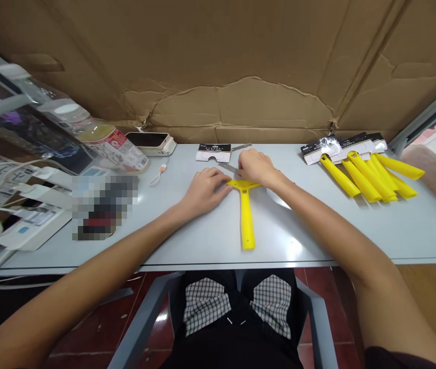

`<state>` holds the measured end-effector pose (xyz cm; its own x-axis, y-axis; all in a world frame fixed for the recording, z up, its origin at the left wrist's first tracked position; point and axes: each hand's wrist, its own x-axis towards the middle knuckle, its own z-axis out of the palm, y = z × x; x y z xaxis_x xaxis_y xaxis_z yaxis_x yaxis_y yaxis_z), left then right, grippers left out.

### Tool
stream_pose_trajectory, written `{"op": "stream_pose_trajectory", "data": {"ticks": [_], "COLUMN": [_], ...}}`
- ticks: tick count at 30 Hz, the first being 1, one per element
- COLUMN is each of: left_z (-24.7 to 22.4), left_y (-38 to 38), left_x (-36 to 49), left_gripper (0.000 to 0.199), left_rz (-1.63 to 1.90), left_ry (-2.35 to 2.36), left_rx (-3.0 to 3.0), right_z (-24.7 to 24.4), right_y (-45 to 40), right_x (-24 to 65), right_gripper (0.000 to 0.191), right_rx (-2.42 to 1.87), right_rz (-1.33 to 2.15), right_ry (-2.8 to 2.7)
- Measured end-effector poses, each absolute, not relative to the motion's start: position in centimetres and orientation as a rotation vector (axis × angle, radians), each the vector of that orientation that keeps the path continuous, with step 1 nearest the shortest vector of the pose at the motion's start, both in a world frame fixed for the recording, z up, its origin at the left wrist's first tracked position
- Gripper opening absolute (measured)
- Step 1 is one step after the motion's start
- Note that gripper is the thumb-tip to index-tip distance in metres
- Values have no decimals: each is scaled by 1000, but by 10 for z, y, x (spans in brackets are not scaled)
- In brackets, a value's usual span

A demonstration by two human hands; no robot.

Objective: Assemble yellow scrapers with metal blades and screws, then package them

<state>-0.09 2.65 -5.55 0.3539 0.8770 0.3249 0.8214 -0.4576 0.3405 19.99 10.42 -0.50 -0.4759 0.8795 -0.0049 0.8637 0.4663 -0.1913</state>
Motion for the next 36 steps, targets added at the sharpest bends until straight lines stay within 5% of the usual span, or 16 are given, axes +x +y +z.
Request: {"op": "stream_pose_trajectory", "data": {"ticks": [4, 9, 18, 26, 36], "left_z": [-54, -53, -41, -30, -25], "left_y": [29, 31, 36, 25, 12], "left_x": [-1, -3, -14, -3, 2], "left_gripper": [32, 27, 20, 14, 16], "left_rz": [700, 711, 987, 1124, 1120], "left_ry": [1623, 1608, 1374, 974, 1015], "left_rx": [2337, 2348, 1878, 992, 767], "right_z": [-4, -5, -2, -3, -4], "right_y": [103, 102, 111, 111, 111], "right_x": [210, 215, 222, 227, 230], "right_gripper": [16, 37, 11, 16, 27], "right_rx": [-1590, -1627, -1632, -1630, -1577], "right_rz": [273, 286, 371, 411, 511], "right_ry": [-2593, -2552, -2635, -2701, -2674]}}
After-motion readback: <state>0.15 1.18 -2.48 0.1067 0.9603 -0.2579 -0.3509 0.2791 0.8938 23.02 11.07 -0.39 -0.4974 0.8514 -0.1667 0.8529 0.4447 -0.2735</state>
